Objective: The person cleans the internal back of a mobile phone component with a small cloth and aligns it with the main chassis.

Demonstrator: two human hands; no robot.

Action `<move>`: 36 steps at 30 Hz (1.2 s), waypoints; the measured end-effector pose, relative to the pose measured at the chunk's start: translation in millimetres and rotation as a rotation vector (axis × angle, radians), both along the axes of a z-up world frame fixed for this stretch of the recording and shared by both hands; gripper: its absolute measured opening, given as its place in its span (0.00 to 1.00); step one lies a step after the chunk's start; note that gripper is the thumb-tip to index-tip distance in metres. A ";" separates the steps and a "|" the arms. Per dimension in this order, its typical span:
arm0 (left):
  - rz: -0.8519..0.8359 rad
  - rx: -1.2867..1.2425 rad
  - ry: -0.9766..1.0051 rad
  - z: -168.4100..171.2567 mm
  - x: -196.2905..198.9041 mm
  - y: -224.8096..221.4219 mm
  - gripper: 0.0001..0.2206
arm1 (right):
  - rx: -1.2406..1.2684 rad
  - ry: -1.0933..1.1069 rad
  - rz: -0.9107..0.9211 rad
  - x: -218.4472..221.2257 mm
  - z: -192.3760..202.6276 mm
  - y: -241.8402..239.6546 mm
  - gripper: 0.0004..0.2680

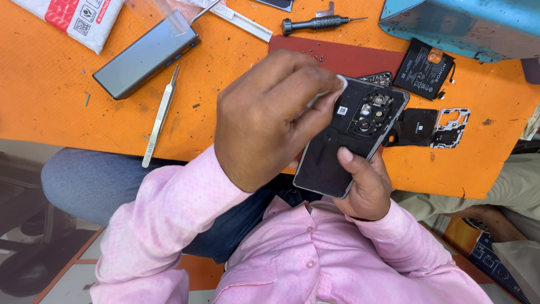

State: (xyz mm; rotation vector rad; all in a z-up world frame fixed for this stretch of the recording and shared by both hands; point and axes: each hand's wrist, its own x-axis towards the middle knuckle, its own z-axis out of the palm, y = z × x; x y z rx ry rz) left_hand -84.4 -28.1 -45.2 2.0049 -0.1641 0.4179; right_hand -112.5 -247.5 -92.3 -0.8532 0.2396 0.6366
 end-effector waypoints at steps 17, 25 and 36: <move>-0.220 0.264 0.048 12.9 -27.1 -4.3 0.12 | -0.014 -0.187 -0.075 29.6 18.7 8.0 0.17; -0.150 0.153 -0.011 32.6 -28.0 16.3 0.10 | -0.020 -0.200 -0.077 40.3 27.9 6.5 0.17; -0.189 0.219 -0.201 8.7 -45.7 -8.0 0.11 | 0.040 -0.232 -0.131 43.9 25.6 4.1 0.15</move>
